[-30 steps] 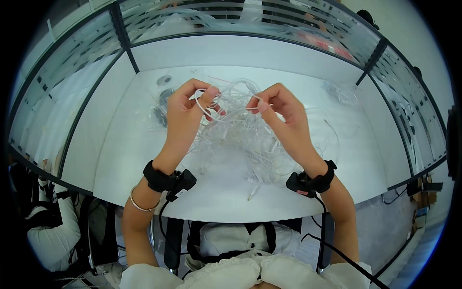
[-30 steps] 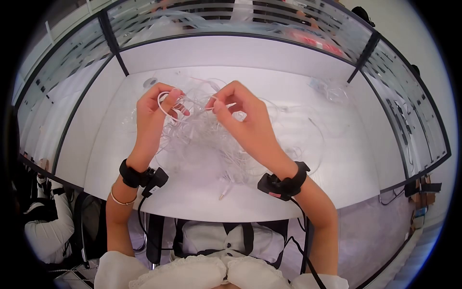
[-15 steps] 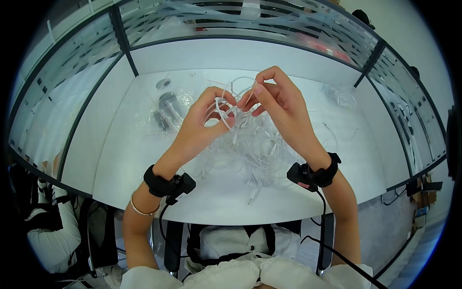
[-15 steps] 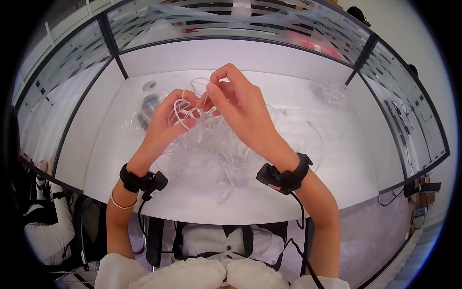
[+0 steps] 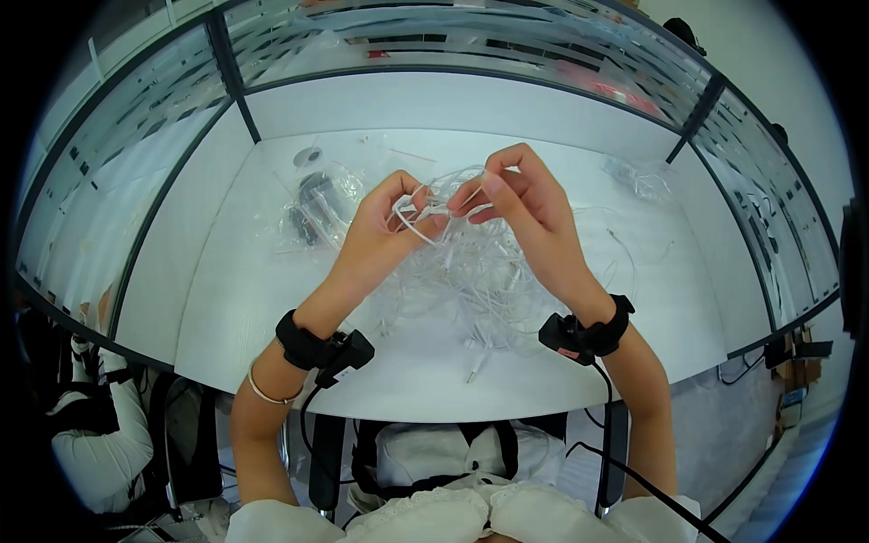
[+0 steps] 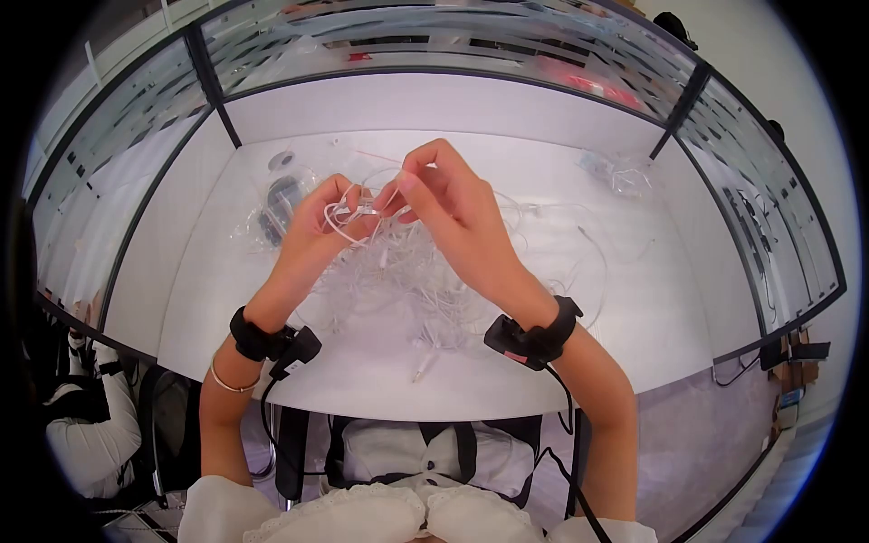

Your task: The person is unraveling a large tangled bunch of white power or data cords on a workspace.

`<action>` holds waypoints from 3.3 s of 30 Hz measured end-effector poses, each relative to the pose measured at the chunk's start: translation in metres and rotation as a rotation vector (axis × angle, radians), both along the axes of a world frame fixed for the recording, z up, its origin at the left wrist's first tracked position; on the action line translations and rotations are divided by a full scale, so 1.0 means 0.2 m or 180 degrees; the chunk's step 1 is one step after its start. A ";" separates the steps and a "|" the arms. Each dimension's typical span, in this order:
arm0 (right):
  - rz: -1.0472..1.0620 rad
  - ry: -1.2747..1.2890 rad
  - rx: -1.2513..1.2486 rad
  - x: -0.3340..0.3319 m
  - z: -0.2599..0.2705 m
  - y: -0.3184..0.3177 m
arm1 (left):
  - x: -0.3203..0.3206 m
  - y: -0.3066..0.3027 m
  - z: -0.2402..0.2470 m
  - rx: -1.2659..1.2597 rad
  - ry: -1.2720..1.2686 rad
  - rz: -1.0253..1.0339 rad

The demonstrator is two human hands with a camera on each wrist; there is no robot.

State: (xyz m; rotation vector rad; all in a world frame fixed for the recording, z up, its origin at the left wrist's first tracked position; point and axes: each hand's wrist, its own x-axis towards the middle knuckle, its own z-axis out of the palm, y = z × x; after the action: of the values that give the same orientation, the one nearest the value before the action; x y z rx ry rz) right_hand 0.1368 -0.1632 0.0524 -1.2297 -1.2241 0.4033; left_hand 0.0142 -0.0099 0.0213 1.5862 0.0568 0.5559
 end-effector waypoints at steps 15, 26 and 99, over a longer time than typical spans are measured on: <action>0.0432 0.0744 0.0026 0.04 -0.09 0.02 | 0.01 -0.02 -0.06 -0.1538 0.0499 -0.0742; 0.0029 0.0698 0.0099 0.04 -0.13 -0.04 | 0.01 -0.01 -0.04 -0.1088 0.0067 -0.0060; -0.0047 0.1160 0.0085 0.09 -0.22 -0.07 | 0.01 0.05 -0.06 -0.1130 0.0306 -0.0229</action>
State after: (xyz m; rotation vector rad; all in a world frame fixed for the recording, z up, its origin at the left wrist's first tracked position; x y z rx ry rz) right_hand 0.1553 -0.1767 0.0077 -1.0849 -0.9046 0.5707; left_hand 0.0158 0.0010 0.0098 1.2622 0.1615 0.3883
